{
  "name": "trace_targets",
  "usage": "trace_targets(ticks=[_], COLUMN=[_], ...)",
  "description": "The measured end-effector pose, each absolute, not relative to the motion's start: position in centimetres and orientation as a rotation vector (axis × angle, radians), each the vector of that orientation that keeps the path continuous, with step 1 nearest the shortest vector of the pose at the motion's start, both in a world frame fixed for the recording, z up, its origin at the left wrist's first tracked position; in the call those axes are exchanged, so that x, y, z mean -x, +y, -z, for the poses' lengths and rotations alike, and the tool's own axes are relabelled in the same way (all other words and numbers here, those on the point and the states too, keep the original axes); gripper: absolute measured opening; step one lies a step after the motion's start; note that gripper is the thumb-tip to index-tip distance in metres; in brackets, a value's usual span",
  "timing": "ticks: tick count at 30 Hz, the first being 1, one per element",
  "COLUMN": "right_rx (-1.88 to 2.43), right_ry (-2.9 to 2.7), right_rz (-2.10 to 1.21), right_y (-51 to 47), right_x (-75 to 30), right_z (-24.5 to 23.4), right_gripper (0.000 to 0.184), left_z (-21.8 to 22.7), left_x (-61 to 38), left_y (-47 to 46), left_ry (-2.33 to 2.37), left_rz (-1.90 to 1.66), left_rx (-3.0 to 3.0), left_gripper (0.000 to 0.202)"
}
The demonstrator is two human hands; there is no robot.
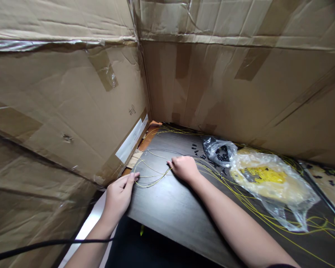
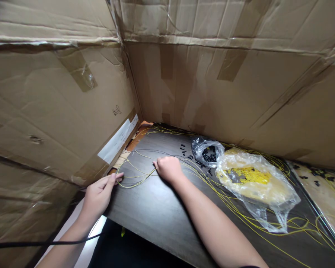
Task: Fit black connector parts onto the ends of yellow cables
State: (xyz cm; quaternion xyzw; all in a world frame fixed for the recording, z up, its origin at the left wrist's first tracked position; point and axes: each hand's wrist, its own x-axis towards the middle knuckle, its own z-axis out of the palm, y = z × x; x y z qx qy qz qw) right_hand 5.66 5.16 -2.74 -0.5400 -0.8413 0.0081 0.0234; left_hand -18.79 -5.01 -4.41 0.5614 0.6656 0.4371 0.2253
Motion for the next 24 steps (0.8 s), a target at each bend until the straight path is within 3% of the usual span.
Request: trace_targets(ticks=[13,24], right_rx=[1.644,1.544], right_ry=[-2.621,-2.572], right_rz=[-0.172,-0.084], right_y=[6.3,5.9], right_x=[-6.1,-6.0], right_z=[2.5,2.4], right_gripper=[0.02,0.025], left_z=[4.5,4.6], left_x=[18.8,18.8], left_y=[-5.0,-4.9], left_ry=[1.858,1.862], left_rz=[-1.2,-1.209], left_rx=[-1.584,-1.582], left_gripper=[0.046,0.048])
